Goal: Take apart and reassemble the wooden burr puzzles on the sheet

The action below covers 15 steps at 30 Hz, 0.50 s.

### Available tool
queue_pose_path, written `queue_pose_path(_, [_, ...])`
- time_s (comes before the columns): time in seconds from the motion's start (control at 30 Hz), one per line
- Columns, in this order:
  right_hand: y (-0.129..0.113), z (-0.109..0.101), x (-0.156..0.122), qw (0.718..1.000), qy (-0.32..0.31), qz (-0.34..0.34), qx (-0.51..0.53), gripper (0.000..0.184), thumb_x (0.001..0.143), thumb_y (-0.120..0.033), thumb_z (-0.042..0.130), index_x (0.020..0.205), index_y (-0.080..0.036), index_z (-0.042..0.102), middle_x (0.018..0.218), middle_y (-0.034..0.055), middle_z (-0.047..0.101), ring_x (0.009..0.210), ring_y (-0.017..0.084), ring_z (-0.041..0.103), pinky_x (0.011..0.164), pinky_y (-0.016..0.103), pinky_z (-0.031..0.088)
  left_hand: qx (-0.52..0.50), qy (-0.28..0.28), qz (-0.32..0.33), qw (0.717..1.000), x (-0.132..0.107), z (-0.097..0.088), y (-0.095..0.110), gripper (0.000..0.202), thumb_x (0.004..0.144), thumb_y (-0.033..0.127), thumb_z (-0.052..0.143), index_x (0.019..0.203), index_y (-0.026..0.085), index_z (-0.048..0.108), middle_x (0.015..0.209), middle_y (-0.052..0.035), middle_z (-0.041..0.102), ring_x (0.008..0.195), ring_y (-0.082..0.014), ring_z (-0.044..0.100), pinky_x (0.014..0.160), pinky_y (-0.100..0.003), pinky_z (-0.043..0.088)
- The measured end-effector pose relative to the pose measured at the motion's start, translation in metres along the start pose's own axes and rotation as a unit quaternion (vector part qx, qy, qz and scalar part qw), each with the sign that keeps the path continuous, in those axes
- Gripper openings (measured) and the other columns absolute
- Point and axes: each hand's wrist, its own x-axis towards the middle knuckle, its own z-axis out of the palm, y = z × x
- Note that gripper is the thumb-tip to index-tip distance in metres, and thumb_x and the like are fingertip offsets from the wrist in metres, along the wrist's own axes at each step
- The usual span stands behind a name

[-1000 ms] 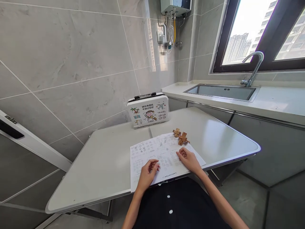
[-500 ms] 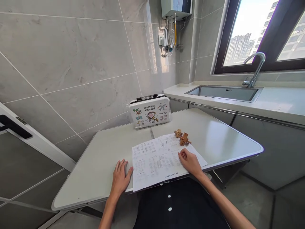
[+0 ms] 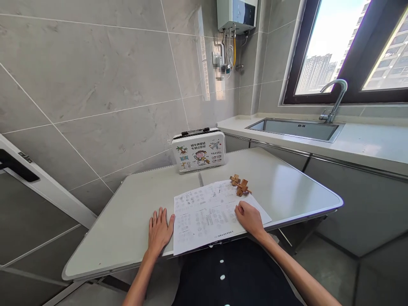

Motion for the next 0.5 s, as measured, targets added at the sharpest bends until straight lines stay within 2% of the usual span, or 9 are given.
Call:
queue_pose_path(0.27, [0.0045,0.0054,-0.0008,0.999,-0.003,-0.006,-0.037,0.024,0.083,-0.016,0.046,0.064,-0.023,0.033,0.057,-0.0032,0.04,0.055,0.015,0.031,0.06,0.031,0.018,0.017,0.007,-0.001,1.0,0.0025,0.0006,-0.0013,0.082,0.103,0.065,0.022,0.162,0.01,0.04,0.172,-0.0117,0.03,0.161,-0.0352,0.021,0.131,-0.053,0.016])
queue_pose_path(0.5, [0.0039,0.01,-0.0003,0.999,0.002,-0.005,-0.052,0.027,0.08,-0.013,0.047,0.061,-0.022,0.03,0.053,-0.0035,0.032,0.053,0.015,0.027,0.06,0.033,0.014,0.023,0.008,-0.003,1.0,0.0082,0.0021,-0.0074,0.081,0.102,0.065,0.025,0.162,0.013,0.041,0.172,-0.0109,0.03,0.161,-0.0354,0.022,0.13,-0.055,0.016])
